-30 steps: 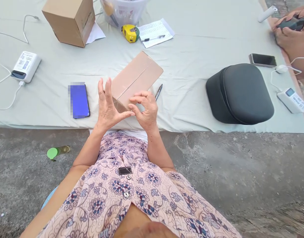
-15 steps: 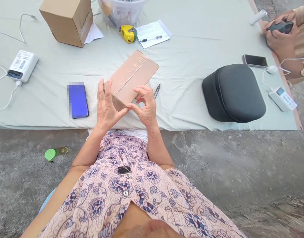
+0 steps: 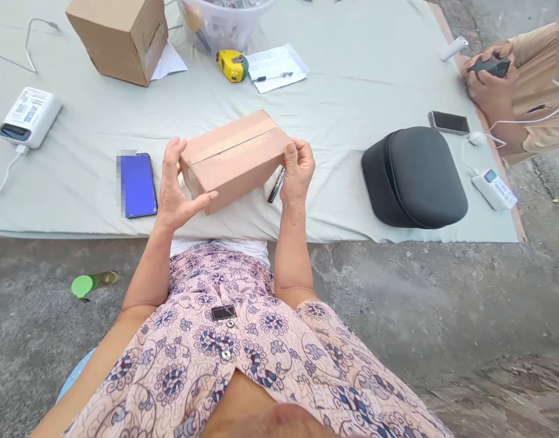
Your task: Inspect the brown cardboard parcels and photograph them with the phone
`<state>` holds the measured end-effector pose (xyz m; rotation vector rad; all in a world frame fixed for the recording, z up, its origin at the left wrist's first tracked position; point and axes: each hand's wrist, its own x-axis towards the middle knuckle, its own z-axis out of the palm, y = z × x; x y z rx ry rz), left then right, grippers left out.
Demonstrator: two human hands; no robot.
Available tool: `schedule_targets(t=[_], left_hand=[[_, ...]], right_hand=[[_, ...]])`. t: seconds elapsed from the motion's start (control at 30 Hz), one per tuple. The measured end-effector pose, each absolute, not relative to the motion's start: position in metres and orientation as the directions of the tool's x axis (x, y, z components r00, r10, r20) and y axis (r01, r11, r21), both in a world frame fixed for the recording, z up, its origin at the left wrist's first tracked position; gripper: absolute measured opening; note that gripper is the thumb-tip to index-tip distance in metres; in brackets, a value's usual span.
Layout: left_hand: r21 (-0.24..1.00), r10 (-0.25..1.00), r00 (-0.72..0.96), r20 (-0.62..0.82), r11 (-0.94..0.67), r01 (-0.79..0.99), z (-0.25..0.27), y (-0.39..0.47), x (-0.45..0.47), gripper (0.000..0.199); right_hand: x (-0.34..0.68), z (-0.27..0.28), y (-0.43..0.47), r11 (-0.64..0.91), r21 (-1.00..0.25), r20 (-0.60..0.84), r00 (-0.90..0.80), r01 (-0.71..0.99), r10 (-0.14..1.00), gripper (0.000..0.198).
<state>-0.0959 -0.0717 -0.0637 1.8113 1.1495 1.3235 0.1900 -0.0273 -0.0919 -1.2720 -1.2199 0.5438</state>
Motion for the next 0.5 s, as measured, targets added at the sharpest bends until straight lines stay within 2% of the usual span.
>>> schedule_targets(t=[0.17, 0.3, 0.4, 0.5], left_hand=[[0.906, 0.927, 0.021, 0.374, -0.371, 0.204, -0.077, -0.048, -0.101, 0.088], [0.939, 0.941, 0.041, 0.335, -0.337, 0.061, -0.091, -0.010, -0.110, 0.088], [0.981, 0.979, 0.064, 0.195, -0.194, -0.019, -0.095, 0.014, -0.116, 0.088], [0.995, 0.994, 0.058, 0.093, -0.092, -0.025, -0.095, 0.025, -0.118, 0.089]], right_hand=[[0.183, -0.082, -0.031, 0.301, -0.893, 0.404, 0.302, 0.335, 0.863, 0.064], [0.182, -0.088, -0.033, 0.290, -0.908, 0.372, 0.265, 0.302, 0.890, 0.063], [0.185, -0.105, -0.041, 0.279, -0.925, 0.344, 0.257, 0.259, 0.903, 0.063], [0.186, -0.119, -0.052, 0.235, -0.957, 0.277, 0.302, 0.169, 0.912, 0.061]])
